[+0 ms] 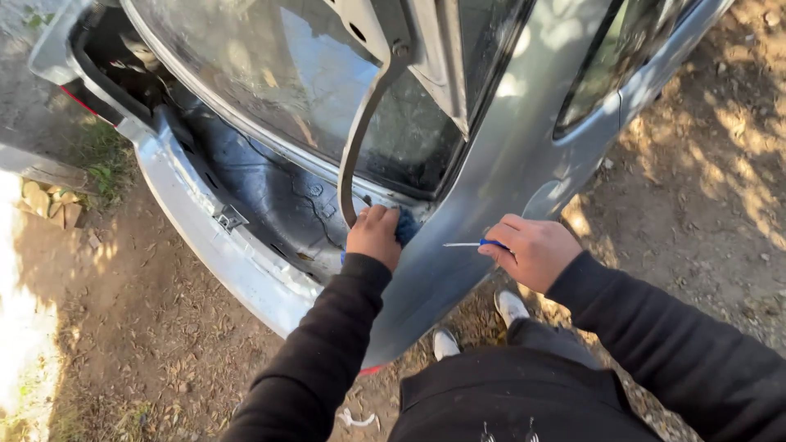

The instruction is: Clean dirt and residue from the trunk gutter of a car using a screwdriver and a cloth.

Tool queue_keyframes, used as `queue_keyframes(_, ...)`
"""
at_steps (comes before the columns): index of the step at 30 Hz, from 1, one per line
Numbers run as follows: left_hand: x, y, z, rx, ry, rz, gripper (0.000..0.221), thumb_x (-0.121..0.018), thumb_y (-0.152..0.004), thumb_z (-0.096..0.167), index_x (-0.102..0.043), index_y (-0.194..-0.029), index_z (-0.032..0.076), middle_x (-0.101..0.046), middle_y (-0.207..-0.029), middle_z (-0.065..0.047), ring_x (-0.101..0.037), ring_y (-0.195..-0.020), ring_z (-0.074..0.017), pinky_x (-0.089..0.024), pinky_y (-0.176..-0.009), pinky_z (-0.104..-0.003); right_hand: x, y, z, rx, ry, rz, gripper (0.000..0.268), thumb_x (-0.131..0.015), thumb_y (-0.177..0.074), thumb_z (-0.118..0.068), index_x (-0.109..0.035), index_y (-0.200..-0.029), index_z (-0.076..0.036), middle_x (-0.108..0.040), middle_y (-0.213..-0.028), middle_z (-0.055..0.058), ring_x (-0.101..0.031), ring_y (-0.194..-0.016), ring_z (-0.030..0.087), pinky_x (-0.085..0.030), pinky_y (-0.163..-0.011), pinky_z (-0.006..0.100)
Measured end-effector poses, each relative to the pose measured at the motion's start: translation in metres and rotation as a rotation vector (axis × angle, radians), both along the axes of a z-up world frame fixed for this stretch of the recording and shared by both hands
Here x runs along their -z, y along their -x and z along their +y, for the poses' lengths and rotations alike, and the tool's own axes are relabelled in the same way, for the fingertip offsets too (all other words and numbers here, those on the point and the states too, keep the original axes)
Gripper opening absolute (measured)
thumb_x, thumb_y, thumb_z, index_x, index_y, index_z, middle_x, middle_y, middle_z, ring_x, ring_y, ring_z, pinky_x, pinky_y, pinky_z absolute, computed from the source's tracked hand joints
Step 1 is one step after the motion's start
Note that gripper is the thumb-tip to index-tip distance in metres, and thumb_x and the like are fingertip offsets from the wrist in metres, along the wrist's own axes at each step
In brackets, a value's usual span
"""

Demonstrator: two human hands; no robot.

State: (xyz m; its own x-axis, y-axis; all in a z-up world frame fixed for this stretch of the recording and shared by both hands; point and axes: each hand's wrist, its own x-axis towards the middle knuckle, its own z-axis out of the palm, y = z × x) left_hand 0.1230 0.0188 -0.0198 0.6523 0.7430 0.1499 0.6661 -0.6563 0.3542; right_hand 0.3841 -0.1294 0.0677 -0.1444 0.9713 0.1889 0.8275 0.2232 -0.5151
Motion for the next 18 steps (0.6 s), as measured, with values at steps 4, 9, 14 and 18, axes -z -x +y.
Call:
queue_keyframes(4,-0.013,0.018,-0.006,0.199,-0.048,0.244,0.02,-0.06,-0.084,0.009,-0.068,-0.102,0.008,-0.063,-0.112,-0.01,-0.061,-0.109,-0.0348,-0.055,-0.089,-0.045,0.006,0.006,-0.008,-0.002,0.013,-0.01,0.02,-0.071,-0.091,-0.029,-0.071,-0.087,-0.009,-0.063,-0.083,0.004,-0.066,-0.065,0.027,-0.052,-0.057,0.039)
queue_keyframes(9,-0.031,0.07,-0.012,0.398,0.04,0.266,0.026,-0.059,-0.082,0.008,-0.07,-0.105,0.007,-0.061,-0.11,-0.01,-0.06,-0.106,-0.0349,-0.055,-0.083,-0.045,0.005,0.005,-0.013,0.016,0.004,0.0,0.02,-0.071,-0.091,-0.029,-0.07,-0.087,-0.009,-0.064,-0.083,0.004,-0.066,-0.063,0.026,-0.052,-0.056,0.039)
queue_keyframes(14,-0.04,0.099,-0.014,0.406,0.209,0.36,0.023,-0.063,-0.078,0.008,-0.073,-0.098,0.012,-0.06,-0.104,-0.009,-0.061,-0.104,-0.0331,-0.055,-0.081,-0.044,0.004,-0.005,-0.031,0.102,-0.012,0.035,0.019,-0.072,-0.09,-0.028,-0.07,-0.087,-0.01,-0.065,-0.082,0.004,-0.066,-0.063,0.026,-0.053,-0.056,0.039)
queue_keyframes(18,-0.017,0.075,0.009,0.361,0.127,0.194,0.026,-0.067,-0.075,0.011,-0.073,-0.1,0.011,-0.061,-0.099,-0.011,-0.063,-0.098,-0.033,-0.056,-0.081,-0.043,0.006,-0.012,-0.033,0.145,-0.052,0.031,0.019,-0.072,-0.09,-0.029,-0.07,-0.087,-0.01,-0.065,-0.081,0.004,-0.066,-0.064,0.027,-0.053,-0.057,0.039)
